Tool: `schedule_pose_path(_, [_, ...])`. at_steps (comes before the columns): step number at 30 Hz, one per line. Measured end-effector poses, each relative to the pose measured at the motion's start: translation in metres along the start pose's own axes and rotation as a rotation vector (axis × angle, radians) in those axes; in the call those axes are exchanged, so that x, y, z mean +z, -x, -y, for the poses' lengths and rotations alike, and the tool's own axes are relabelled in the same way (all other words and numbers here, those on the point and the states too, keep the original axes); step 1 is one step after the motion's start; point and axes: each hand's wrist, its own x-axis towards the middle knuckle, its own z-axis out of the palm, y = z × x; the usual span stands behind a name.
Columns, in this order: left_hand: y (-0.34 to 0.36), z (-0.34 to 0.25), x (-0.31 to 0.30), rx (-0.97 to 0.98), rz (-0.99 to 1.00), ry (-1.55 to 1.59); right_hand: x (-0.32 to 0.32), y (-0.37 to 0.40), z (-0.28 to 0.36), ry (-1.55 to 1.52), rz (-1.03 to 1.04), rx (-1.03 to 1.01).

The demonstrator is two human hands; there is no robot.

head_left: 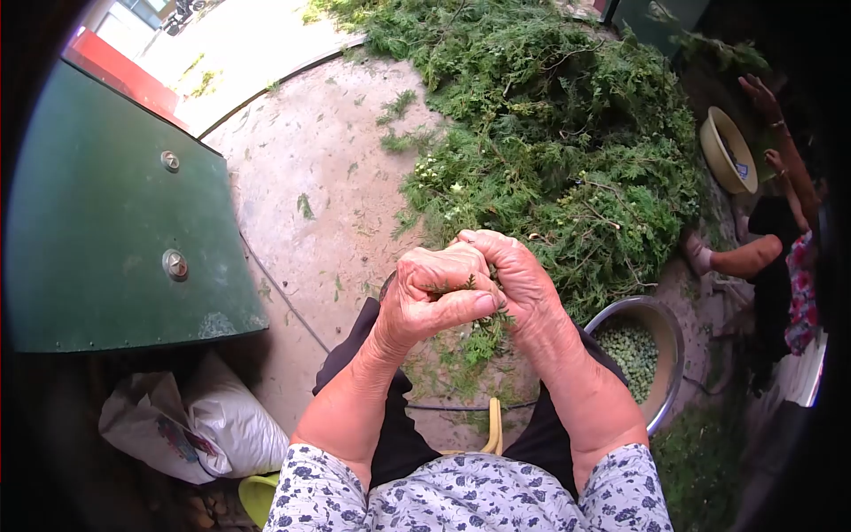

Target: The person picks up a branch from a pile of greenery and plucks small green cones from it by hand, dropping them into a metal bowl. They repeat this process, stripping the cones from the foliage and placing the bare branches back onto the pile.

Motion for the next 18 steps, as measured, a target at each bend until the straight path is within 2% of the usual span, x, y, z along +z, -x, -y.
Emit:
schedule_pose_path(1, [0.001, 0.0, 0.004, 0.011, -0.11, 0.103, 0.004, 0.005, 0.006, 0.188, 0.016, -0.084])
schedule_pose_path(4, [-0.001, 0.002, 0.001, 0.109, -0.445, 0.346, 0.01, 0.019, 0.018, 0.228, 0.066, -0.099])
schedule_pose_path(5, [-0.001, -0.001, -0.002, -0.005, -0.647, 0.461, 0.015, 0.02, 0.019, 0.273, 0.016, -0.104])
schedule_pose_path(6, [0.003, 0.012, -0.013, -0.187, -0.814, 0.406, 0.013, 0.019, 0.019, 0.275, 0.02, -0.105])
schedule_pose_path(8, [0.001, 0.017, -0.018, -0.485, -0.851, 0.233, 0.006, 0.017, 0.019, 0.355, 0.125, -0.131])
schedule_pose_path(9, [0.004, 0.02, -0.017, -0.482, -0.856, 0.23, 0.011, 0.02, 0.019, 0.365, 0.073, -0.172])
schedule_pose_path(11, [0.01, 0.025, -0.01, -0.495, -0.537, 0.282, 0.011, 0.02, 0.021, 0.387, 0.096, -0.185])
schedule_pose_path(16, [0.008, 0.036, -0.009, -0.451, -0.495, 0.118, 0.014, 0.023, 0.031, 0.514, 0.074, -0.289])
schedule_pose_path(18, [0.006, 0.045, -0.012, -0.523, -0.718, 0.132, 0.014, 0.024, 0.035, 0.49, 0.074, -0.288])
